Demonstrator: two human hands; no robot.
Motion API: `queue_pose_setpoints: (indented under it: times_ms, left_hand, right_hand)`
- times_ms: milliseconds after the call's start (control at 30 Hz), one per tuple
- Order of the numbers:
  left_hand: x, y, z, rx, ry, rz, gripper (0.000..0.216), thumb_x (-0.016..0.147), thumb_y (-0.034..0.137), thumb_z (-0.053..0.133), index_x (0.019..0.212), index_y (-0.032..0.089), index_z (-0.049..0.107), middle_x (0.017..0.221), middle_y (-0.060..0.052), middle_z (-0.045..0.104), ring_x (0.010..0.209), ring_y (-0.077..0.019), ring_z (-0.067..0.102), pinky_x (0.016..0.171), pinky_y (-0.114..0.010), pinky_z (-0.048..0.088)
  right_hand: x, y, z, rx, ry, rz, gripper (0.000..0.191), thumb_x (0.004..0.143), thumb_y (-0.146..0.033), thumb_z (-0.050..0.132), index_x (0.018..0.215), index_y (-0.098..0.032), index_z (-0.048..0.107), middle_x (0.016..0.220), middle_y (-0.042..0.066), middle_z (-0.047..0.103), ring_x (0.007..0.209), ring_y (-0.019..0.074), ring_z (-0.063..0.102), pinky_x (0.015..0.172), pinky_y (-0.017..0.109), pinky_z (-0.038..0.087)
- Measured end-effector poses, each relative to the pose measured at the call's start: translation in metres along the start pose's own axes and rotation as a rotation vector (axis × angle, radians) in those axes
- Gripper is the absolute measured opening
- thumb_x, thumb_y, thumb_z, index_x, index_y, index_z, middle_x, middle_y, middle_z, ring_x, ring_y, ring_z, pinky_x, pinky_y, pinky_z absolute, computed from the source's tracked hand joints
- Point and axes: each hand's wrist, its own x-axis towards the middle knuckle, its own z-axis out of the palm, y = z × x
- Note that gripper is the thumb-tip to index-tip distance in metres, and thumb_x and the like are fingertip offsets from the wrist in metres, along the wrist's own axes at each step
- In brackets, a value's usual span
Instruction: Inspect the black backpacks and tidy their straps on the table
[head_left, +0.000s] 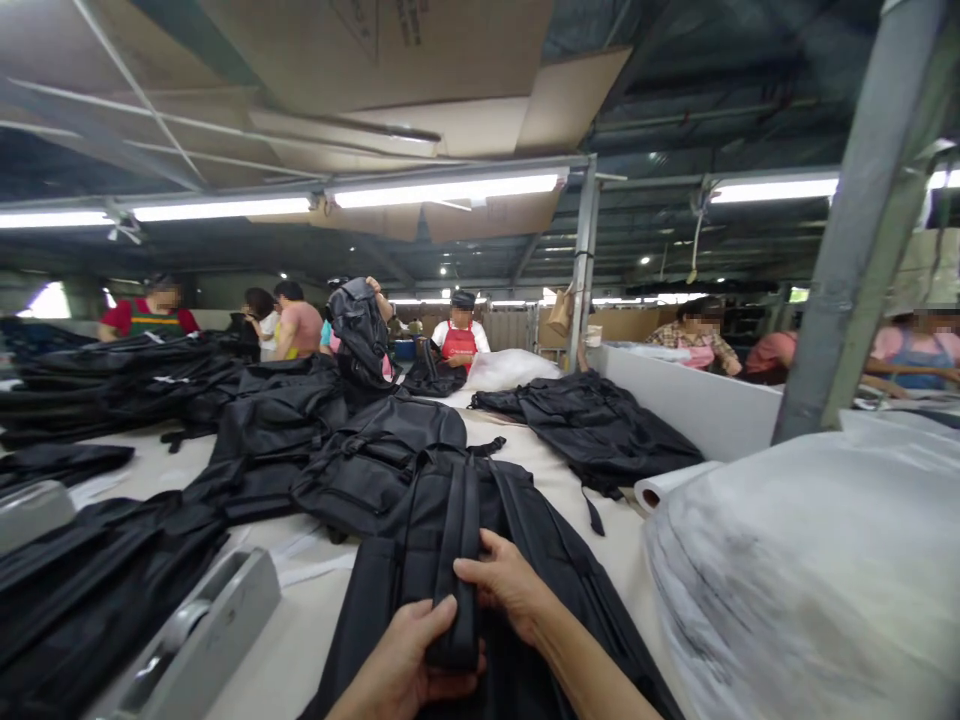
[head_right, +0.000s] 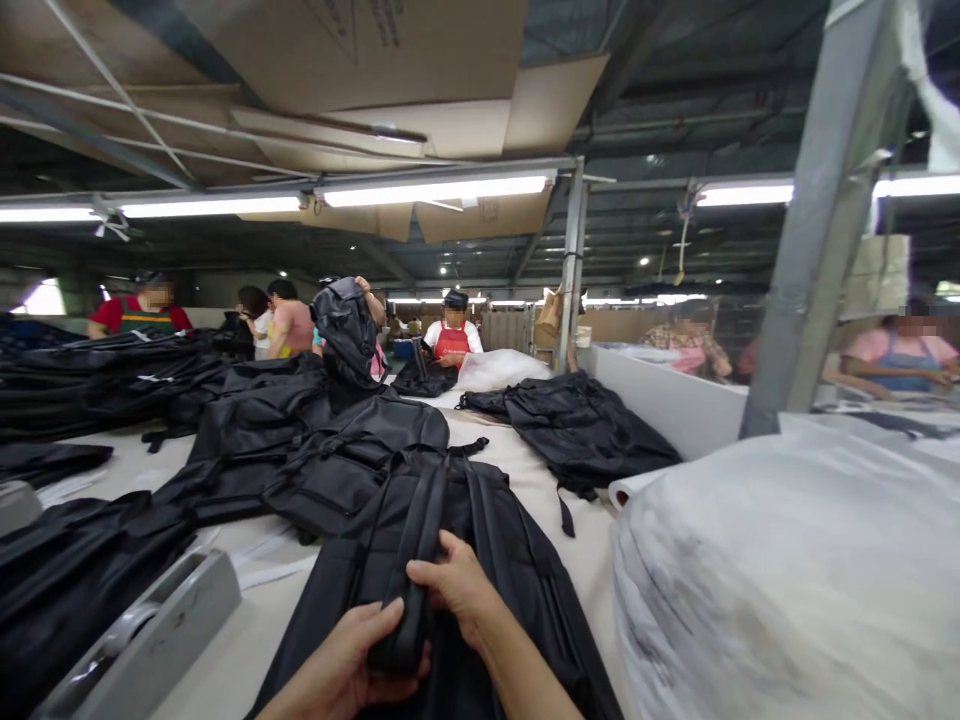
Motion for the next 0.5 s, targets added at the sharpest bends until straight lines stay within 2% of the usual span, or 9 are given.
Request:
queue_pose_setpoints:
  times_ms: [100,167,367,433,500]
  left_hand:
    - [0.004,-0.002,-0.003,0.003,-0.022,0.036,0.035,0.071,0.039,0.070,0.093,0.013,0.058,0.073,-0.008,0.070,0.063,-0.0179,0.066,0.057,-0.027,0.052]
    - [0.005,-0.003,-0.005,-0.014,-0.023,0.034,0.033,0.070,0.035,0.071,0.092,0.013,0.059,0.072,-0.008,0.070,0.062,-0.0182,0.066,0.055,-0.028,0.052]
    - [0.003,0.000,-0.011,-0.164,-0.075,-0.013,0.038,0.083,0.041,0.057,0.097,0.006,0.064,0.085,-0.015,0.071,0.073,-0.0201,0.067,0.065,-0.030,0.054]
    - [0.003,0.001,-0.013,-0.193,-0.078,-0.006,0.037,0.086,0.039,0.054,0.097,0.005,0.065,0.084,-0.015,0.071,0.073,-0.0205,0.067,0.065,-0.031,0.054]
    - [0.002,0.003,-0.015,-0.250,-0.079,-0.027,0.036,0.088,0.037,0.051,0.097,0.005,0.064,0.085,-0.015,0.071,0.074,-0.0212,0.068,0.066,-0.033,0.054]
  right_hand:
    - [-0.002,0.002,0.004,0.090,0.011,0.043,0.054,0.051,-0.026,0.077,0.101,-0.017,0.060,0.081,0.003,0.070,0.068,0.0173,0.064,0.061,0.029,0.049]
    - [-0.002,0.003,0.006,0.099,0.008,0.035,0.053,0.052,-0.026,0.078,0.101,-0.018,0.059,0.079,0.002,0.069,0.065,0.0154,0.063,0.059,0.026,0.048]
    - [-0.006,0.009,0.007,0.038,-0.018,0.000,0.051,0.060,-0.033,0.078,0.105,-0.018,0.060,0.072,-0.001,0.064,0.049,0.0065,0.050,0.042,0.017,0.032]
    - [-0.012,0.006,0.003,0.064,-0.080,0.017,0.052,0.065,-0.033,0.076,0.111,-0.018,0.058,0.076,0.001,0.065,0.054,0.0073,0.053,0.045,0.017,0.034]
    - [-0.020,0.001,-0.001,0.124,-0.225,0.031,0.060,0.064,-0.025,0.076,0.120,-0.020,0.054,0.086,0.003,0.066,0.066,0.0103,0.059,0.055,0.020,0.041]
